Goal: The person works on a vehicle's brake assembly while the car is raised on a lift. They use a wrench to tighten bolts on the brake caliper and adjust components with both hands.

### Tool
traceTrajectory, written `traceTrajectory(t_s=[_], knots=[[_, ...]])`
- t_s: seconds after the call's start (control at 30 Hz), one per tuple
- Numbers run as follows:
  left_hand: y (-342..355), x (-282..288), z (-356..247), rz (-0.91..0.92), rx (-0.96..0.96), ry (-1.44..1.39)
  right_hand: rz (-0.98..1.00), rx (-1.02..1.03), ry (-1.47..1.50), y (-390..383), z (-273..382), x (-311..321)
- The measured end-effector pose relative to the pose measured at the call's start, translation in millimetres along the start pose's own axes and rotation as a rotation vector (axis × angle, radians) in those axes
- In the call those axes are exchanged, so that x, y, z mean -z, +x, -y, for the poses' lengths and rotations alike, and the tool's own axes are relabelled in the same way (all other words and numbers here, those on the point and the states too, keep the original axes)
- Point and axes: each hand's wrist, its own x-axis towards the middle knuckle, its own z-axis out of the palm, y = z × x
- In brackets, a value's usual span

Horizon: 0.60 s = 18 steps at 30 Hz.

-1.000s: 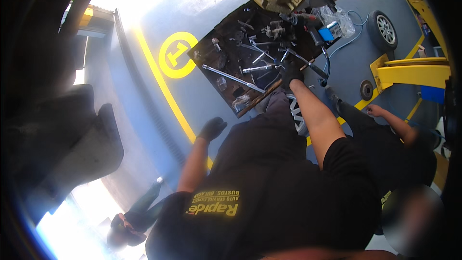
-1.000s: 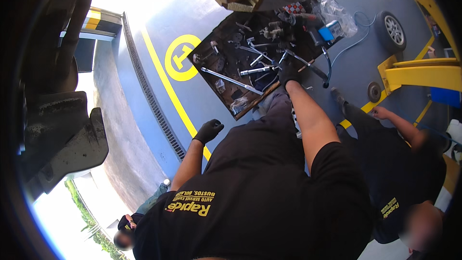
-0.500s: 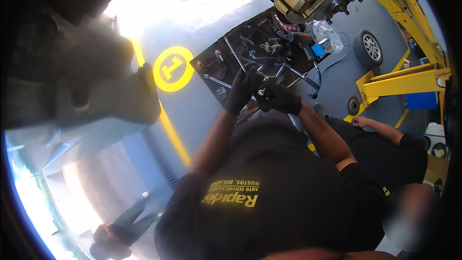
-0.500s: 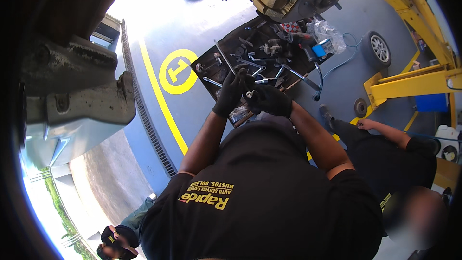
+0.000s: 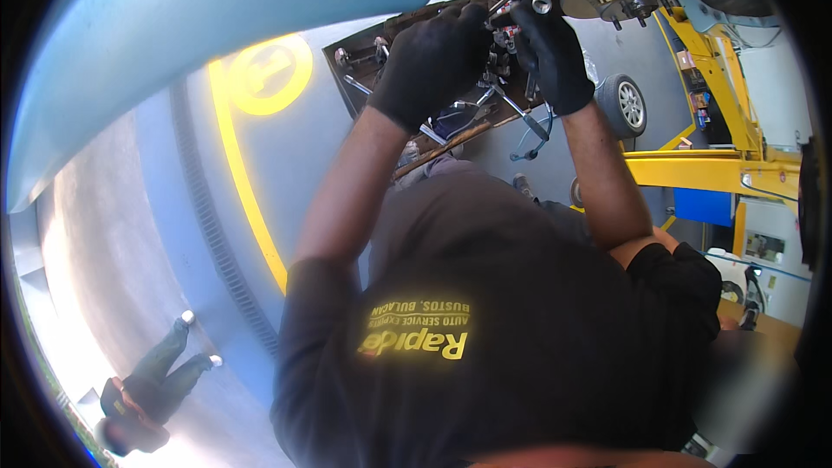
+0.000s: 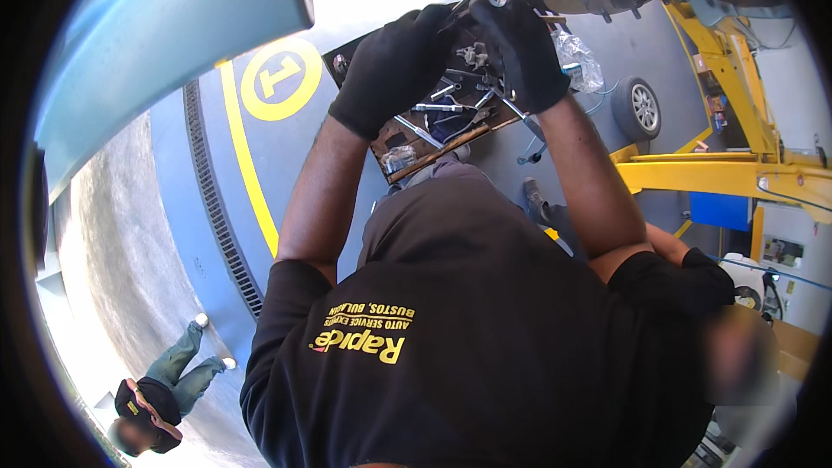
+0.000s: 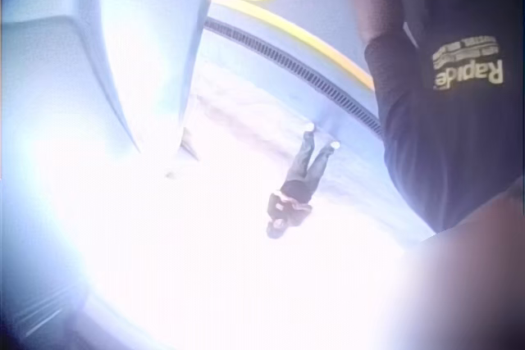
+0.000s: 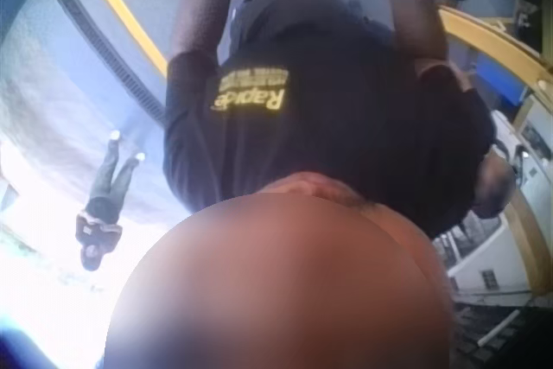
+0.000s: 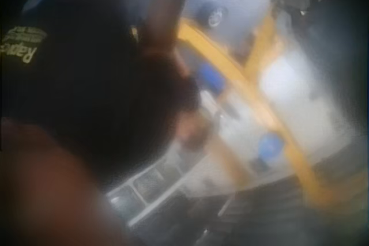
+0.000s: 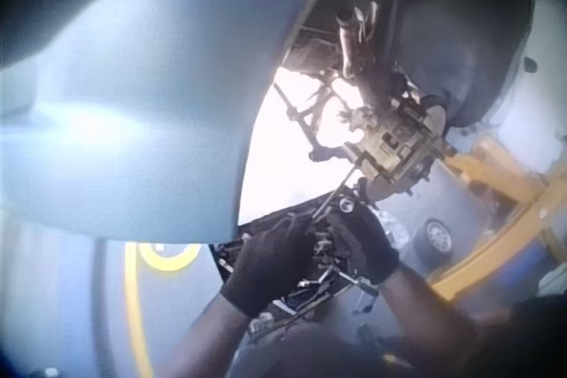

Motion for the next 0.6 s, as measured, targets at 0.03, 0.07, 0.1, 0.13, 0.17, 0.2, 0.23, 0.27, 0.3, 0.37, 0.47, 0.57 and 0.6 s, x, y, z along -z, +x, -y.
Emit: traceTrajectory(t_s=[0.03, 0.07, 0.1, 0.13, 0.17, 0.2, 0.23, 0.27, 0.3, 0.37, 0.47, 0.57, 0.6], knots=[[6.0, 3.4, -1.9, -0.012, -0.022, 0.058, -0.015, -0.259, 0.337, 9.6, 5.1, -3.7], [11.5, 5.9, -3.2, -0.057, -0.051, 0.099, -0.070, -0.422, 0.580, 18.4, 8.8, -5.8], [16.7, 8.0, -5.1, -0.100, -0.083, 0.139, -0.183, -0.486, 0.513, 24.8, 11.4, -11.0], [21.7, 9.8, -6.0, -0.115, -0.105, 0.182, -0.233, -0.454, 0.492, 32.1, 12.5, -15.4], [25.9, 12.2, -6.0, -0.140, -0.152, 0.193, -0.282, -0.480, 0.536, 33.9, 13.9, -15.9], [28.2, 15.3, -5.1, -0.182, -0.222, 0.079, -0.298, -0.472, 0.590, 36.7, 14.1, -16.6], [30.5, 19.2, -2.9, -0.159, -0.259, -0.025, -0.312, -0.465, 0.645, 38.7, 14.0, -17.3], [31.1, 23.6, -0.2, -0.137, -0.295, -0.129, -0.326, -0.458, 0.702, 39.9, 13.7, -16.9], [28.9, 27.8, 2.4, 0.026, -0.100, -0.041, -0.340, -0.450, 0.759, 42.1, 12.9, -17.8], [23.1, 38.9, 12.2, 0.042, -0.431, 0.321, -0.457, -0.461, 0.817, 46.0, 11.7, -19.7], [12.0, 50.0, 26.8, 0.022, -0.470, 0.193, -0.488, -0.493, 0.824, 52.5, 10.4, -24.9], [3.9, 48.1, 34.6, -0.041, -0.154, -0.174, -0.493, -0.416, 0.860, 54.3, 7.8, -28.3], [3.4, 44.9, 36.3, -0.070, -0.069, -0.507, -0.492, -0.422, 0.864, 53.1, 5.9, -29.4]])
